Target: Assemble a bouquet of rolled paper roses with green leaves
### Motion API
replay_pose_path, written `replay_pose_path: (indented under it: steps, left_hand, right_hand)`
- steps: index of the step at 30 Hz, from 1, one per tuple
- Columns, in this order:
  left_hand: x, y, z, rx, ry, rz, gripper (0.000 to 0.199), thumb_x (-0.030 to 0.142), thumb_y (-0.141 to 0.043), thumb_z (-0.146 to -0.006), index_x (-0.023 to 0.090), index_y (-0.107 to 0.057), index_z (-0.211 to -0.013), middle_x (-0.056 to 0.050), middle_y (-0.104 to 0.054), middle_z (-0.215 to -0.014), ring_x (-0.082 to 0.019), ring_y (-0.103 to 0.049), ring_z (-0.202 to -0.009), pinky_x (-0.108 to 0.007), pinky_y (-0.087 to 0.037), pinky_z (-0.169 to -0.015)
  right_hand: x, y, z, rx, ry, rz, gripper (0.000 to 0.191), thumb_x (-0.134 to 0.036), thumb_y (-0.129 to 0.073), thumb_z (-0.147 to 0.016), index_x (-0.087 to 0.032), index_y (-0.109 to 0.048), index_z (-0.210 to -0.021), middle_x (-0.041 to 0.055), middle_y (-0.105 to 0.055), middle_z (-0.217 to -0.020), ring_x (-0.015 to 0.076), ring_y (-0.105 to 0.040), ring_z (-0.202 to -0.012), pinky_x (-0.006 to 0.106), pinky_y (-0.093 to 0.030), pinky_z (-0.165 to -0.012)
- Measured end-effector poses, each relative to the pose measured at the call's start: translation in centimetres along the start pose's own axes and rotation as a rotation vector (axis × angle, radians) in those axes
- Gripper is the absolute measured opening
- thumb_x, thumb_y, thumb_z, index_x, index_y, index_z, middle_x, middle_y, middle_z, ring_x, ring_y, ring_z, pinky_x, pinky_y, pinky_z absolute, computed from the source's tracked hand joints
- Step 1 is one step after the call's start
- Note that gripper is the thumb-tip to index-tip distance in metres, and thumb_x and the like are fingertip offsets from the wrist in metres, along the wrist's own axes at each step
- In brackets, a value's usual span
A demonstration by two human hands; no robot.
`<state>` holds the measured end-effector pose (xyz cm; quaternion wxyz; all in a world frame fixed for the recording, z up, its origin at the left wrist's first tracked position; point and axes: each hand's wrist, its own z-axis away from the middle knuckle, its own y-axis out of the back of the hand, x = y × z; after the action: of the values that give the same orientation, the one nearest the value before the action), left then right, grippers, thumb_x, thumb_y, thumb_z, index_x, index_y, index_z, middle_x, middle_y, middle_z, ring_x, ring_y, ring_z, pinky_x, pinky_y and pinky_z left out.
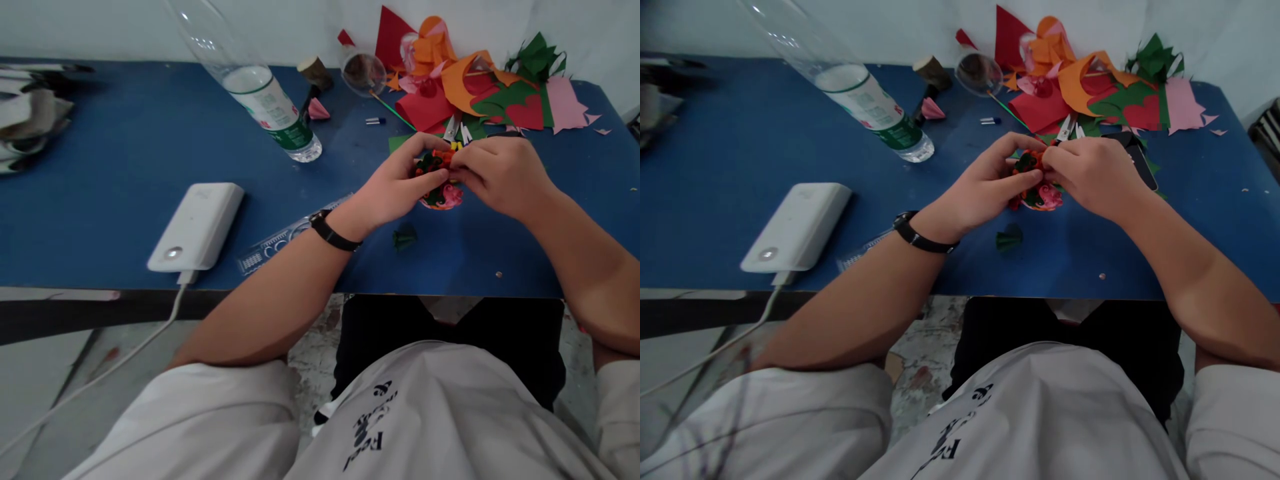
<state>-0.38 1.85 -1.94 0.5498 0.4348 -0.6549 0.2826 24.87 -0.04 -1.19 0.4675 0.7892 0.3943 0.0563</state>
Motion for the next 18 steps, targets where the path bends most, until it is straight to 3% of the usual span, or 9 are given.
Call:
replay_pose_path:
  steps: [4, 11, 14, 16, 18]
  left_hand:
    - [0.6, 0.0, 0.2, 0.004, 0.047, 0.030, 0.035, 0.037, -0.092, -0.100, 0.025, -0.079, -0.130, -0.008, -0.087, -0.125, -0.030, -0.083, -0.135, -0.043, -0.070, -0.119]
    - [0.0, 0.0, -0.3, 0.054, 0.046, 0.157, 0.047, 0.034, -0.088, -0.097, 0.030, -0.074, -0.141, -0.004, -0.086, -0.117, -0.030, -0.088, -0.124, -0.045, -0.072, -0.113]
    - [-0.5, 0.2, -0.6, 0.081, 0.065, 0.177, 0.055, 0.033, -0.086, -0.097, 0.033, -0.068, -0.150, -0.003, -0.086, -0.116, -0.028, -0.089, -0.117, -0.044, -0.074, -0.107]
    - [-0.7, 0.4, -0.7, 0.088, 0.086, 0.175, 0.051, 0.033, -0.088, -0.099, 0.032, -0.067, -0.145, -0.003, -0.084, -0.114, -0.026, -0.090, -0.111, -0.043, -0.074, -0.102]
    - [-0.6, 0.6, -0.6, 0.084, 0.109, 0.189, 0.040, 0.034, -0.090, -0.098, 0.028, -0.069, -0.132, -0.003, -0.083, -0.111, -0.024, -0.089, -0.105, -0.041, -0.074, -0.096]
  right_hand:
    - [-0.8, -0.8, -0.3, 0.143, 0.105, -0.030, 0.032, -0.051, -0.059, -0.120, -0.033, -0.083, -0.110, 0.0051, -0.091, -0.103, 0.0309, -0.088, -0.093, 0.046, -0.068, -0.086]
    - [-0.4, -2.2, -0.2, 0.382, -0.078, -0.239, 0.049, -0.081, -0.058, -0.120, -0.037, -0.079, -0.118, 0.0019, -0.082, -0.085, 0.0243, -0.075, -0.068, 0.042, -0.064, -0.066]
    - [0.6, -2.6, -0.2, 0.294, -0.044, -0.306, 0.058, -0.088, -0.064, -0.114, -0.038, -0.076, -0.140, 0.0078, -0.089, -0.115, 0.0286, -0.085, -0.096, 0.042, -0.071, -0.074]
    - [0.7, -2.6, -0.2, 0.241, 0.007, -0.335, 0.071, -0.091, -0.075, -0.105, -0.037, -0.072, -0.151, 0.0114, -0.088, -0.138, 0.0324, -0.086, -0.117, 0.048, -0.076, -0.092]
    - [0.4, -2.4, -0.1, 0.210, 0.047, -0.343, 0.079, -0.088, -0.085, -0.099, -0.036, -0.070, -0.155, 0.0131, -0.085, -0.149, 0.0350, -0.085, -0.126, 0.055, -0.075, -0.110]
